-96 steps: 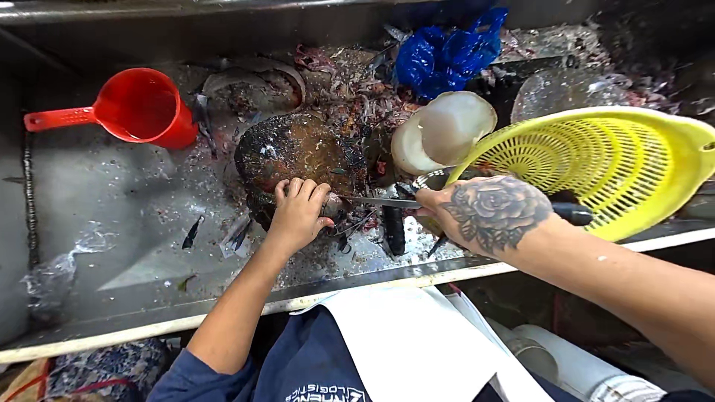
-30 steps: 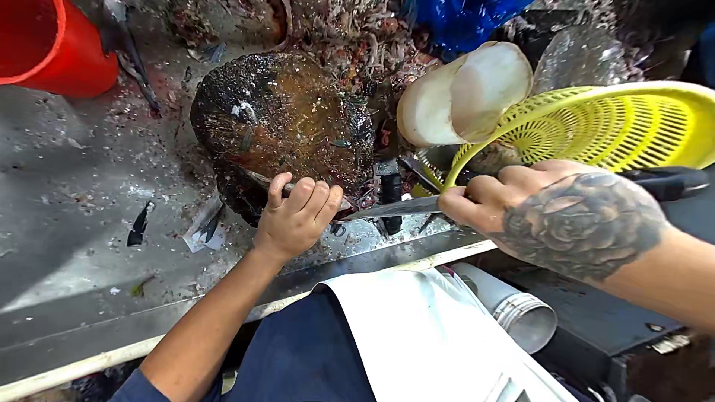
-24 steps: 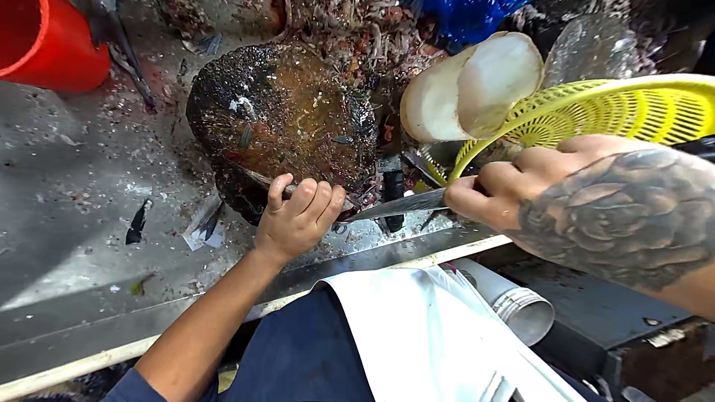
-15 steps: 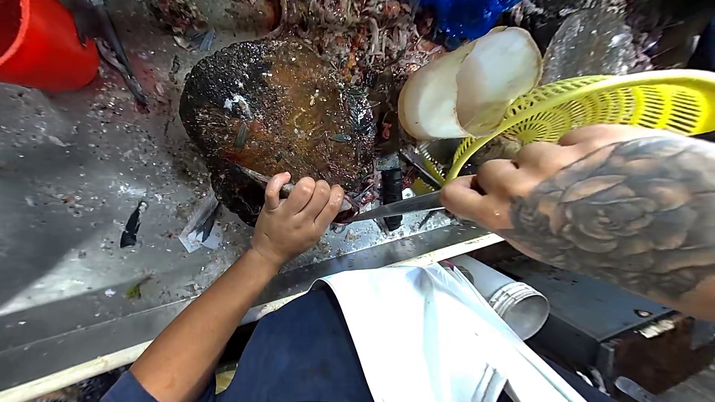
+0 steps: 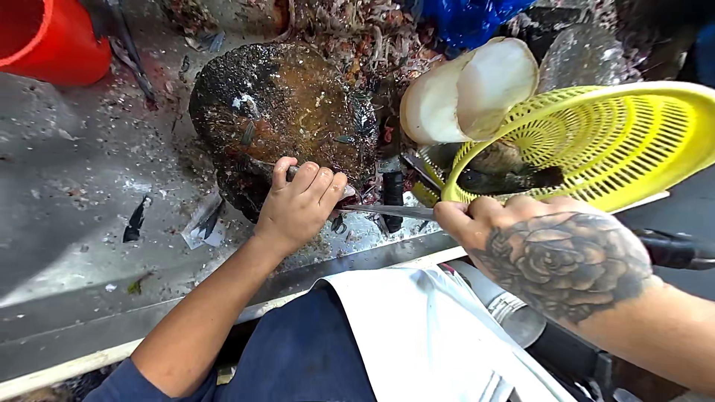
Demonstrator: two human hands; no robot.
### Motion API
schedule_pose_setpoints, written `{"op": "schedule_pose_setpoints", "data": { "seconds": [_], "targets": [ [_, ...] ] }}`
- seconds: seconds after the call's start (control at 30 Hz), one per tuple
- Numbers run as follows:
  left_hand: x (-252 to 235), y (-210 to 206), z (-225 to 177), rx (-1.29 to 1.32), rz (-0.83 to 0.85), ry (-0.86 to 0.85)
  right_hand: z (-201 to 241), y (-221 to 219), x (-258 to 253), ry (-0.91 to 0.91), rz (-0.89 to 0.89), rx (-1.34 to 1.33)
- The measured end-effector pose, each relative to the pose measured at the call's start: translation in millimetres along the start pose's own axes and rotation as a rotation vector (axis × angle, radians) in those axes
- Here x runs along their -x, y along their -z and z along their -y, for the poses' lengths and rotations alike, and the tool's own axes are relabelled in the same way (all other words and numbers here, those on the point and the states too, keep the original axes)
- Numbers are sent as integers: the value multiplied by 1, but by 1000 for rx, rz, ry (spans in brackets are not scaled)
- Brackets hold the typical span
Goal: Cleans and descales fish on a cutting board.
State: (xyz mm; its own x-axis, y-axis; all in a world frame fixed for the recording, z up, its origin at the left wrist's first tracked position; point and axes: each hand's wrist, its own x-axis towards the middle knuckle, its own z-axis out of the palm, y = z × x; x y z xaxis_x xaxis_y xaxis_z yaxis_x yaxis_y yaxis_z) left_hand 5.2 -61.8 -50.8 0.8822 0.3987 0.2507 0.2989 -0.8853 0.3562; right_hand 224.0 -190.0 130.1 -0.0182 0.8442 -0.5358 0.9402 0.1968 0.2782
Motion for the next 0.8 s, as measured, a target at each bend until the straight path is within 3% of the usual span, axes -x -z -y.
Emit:
{"op": "schedule_pose_setpoints", "data": {
  "seconds": [0.2, 0.37, 0.8],
  "targets": [
    [-7, -1, 6, 25, 42, -10, 10, -26, 4, -84, -29, 18],
    [-13, -6, 12, 28, 32, 23, 16, -42, 2, -194, 130, -71],
    [-15, -2, 16, 40, 102, -10, -32, -62, -7, 95, -130, -133]
  ]
}}
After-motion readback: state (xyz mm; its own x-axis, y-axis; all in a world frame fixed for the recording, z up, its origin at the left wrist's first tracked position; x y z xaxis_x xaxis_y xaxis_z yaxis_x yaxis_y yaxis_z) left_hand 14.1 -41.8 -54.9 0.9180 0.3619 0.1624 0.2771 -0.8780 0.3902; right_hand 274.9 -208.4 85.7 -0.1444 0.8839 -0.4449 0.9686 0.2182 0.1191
